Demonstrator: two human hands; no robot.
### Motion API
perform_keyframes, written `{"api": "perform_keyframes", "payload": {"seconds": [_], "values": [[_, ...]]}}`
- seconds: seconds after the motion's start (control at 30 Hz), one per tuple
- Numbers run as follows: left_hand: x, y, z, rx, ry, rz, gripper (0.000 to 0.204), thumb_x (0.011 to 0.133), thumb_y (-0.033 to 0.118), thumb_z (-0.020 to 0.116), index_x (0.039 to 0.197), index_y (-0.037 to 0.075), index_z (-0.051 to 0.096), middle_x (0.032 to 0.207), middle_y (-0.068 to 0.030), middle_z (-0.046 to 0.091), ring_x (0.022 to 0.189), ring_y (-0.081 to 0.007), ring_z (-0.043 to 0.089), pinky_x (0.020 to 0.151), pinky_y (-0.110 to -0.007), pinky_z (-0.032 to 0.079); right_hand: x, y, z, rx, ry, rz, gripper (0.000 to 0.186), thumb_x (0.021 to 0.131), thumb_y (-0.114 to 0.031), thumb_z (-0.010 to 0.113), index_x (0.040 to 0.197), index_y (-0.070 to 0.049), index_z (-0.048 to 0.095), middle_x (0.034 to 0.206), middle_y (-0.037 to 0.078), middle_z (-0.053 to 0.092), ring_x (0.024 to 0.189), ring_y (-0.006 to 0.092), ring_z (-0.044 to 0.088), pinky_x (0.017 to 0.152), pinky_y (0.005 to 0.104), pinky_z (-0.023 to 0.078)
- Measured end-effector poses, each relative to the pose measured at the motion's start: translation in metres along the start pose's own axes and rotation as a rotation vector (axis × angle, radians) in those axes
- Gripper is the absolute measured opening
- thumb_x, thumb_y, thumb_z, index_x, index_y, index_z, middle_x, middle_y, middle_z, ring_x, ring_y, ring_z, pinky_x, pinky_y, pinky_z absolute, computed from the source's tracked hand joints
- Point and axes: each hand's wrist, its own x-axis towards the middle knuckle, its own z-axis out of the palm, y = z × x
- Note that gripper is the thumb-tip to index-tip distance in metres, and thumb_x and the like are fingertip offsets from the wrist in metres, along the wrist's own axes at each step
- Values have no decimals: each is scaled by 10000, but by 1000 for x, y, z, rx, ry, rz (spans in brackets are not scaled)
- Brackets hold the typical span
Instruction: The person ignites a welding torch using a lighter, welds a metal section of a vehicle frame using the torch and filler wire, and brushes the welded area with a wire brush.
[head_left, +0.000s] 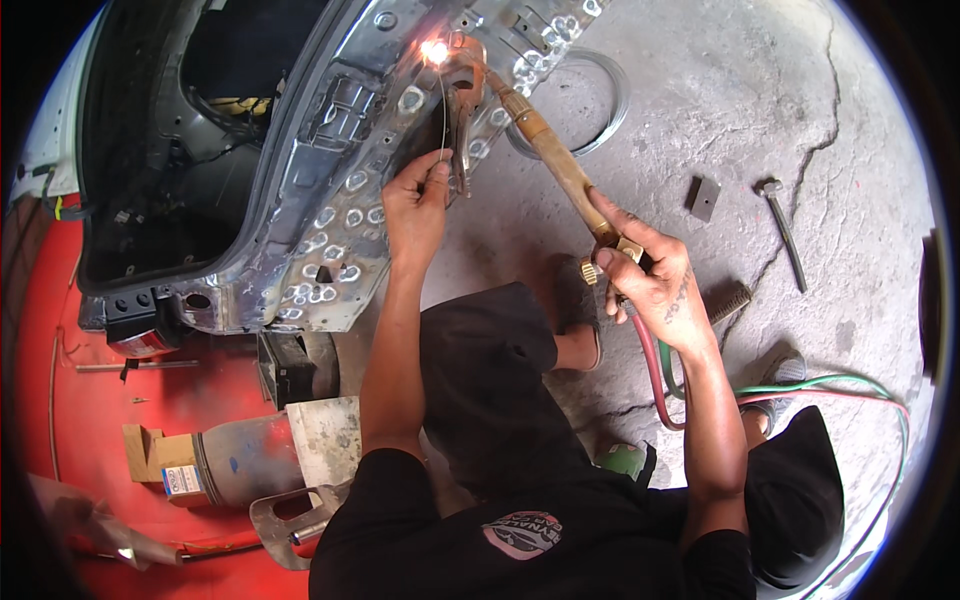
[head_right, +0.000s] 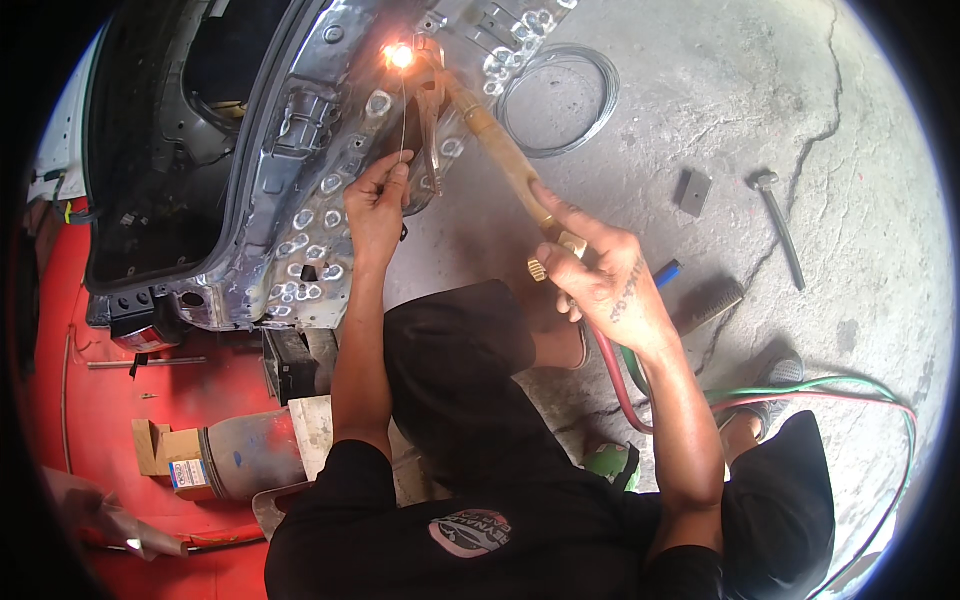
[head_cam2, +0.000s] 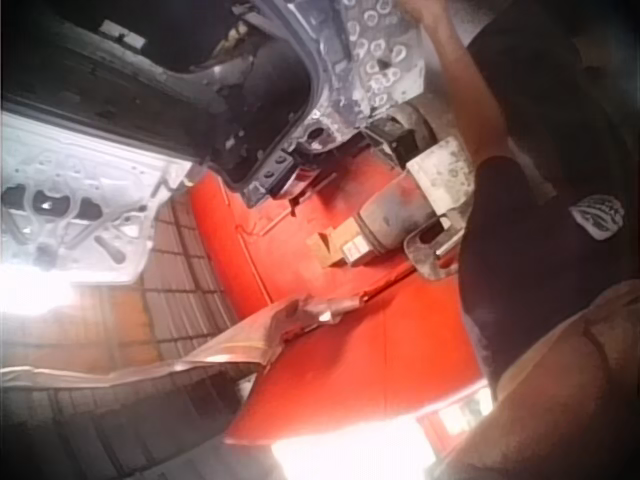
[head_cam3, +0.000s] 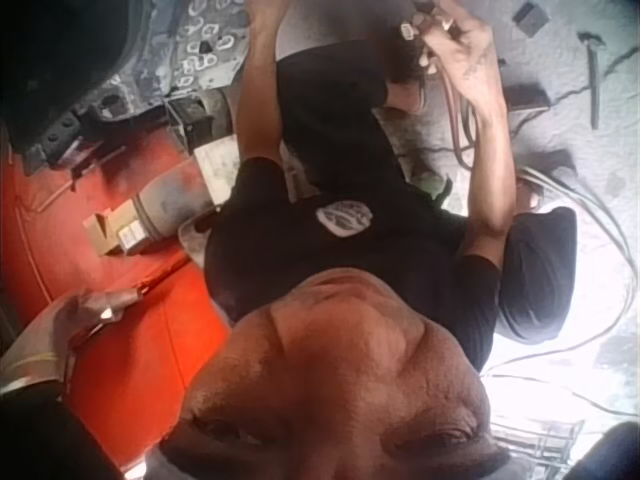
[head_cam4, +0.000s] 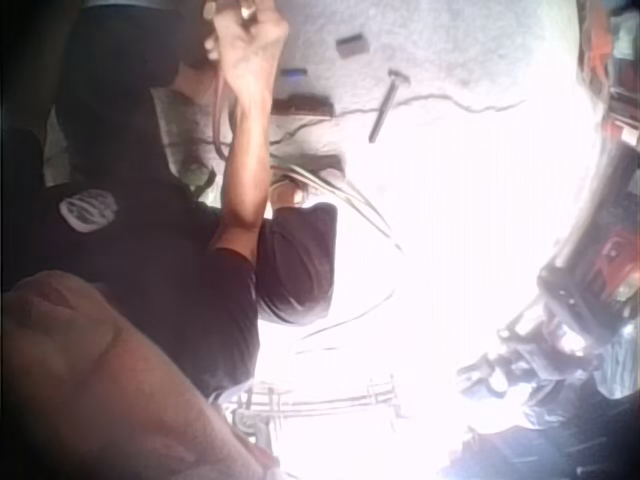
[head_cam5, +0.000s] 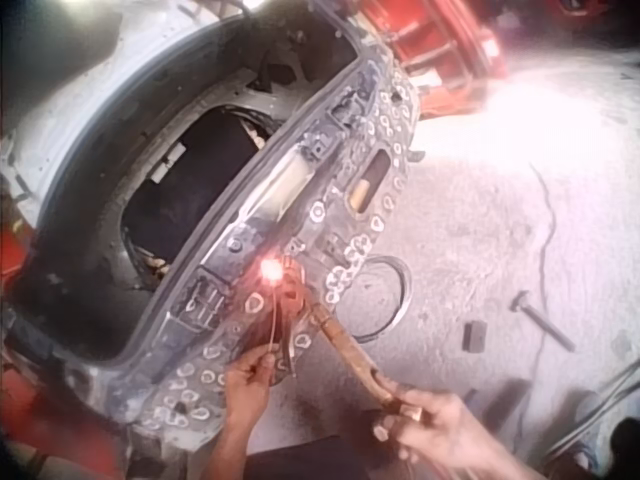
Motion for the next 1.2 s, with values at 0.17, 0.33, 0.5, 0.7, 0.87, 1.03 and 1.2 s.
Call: {"api": "perform_keyframes", "payload": {"seconds": [0.17,0.33,0.5,0.7,0.87,1.03,1.2], "values": [[0,1,0,12,-6,-9,192,1012,54,641,1150,-41,735,706,31,567,607,-44,468,529,-237,374,1,1,0,-4,-4,1,577,961,-150,651,1525,-148,532,1071,88,684,624,94,609,551,266,543],[0,-1,0,2,5,7,196,1013,52,638,1155,-44,732,704,27,562,608,-47,465,530,-237,372,1,0,0,-11,-4,-9,570,965,-153,648,1523,-143,534,1063,86,679,623,95,609,546,266,543],[0,0,1,1,2,4,200,1013,51,636,1160,-47,730,702,26,562,608,-49,469,531,-238,374,1,2,-1,-8,-12,-19,570,965,-153,646,1524,-141,532,1064,90,679,621,96,609,545,266,544],[0,0,0,10,-1,15,198,1012,50,635,1155,-46,733,699,24,564,606,-49,471,531,-239,376,1,1,0,-7,-8,-8,573,964,-152,645,1525,-139,530,1072,99,683,624,94,607,552,266,541],[0,-1,-1,17,-2,-10,212,1010,81,644,1170,-18,743,700,22,577,626,-56,490,567,-234,383,1,2,0,-3,-9,-6,574,964,-137,642,1526,-137,527,1070,97,683,624,92,603,553,266,539],[0,-2,-1,13,-6,-10,215,1012,82,641,1171,-23,741,701,21,576,627,-57,489,570,-233,384,0,1,1,2,-11,4,573,965,-132,640,1526,-136,527,1057,90,683,623,91,602,553,267,537],[0,0,0,15,-6,-3,208,1014,70,635,1164,-32,737,700,26,567,618,-52,479,550,-236,378,0,0,0,-7,-13,-2,573,964,-134,639,1527,-135,528,1052,89,682,622,90,602,552,267,536]]}}
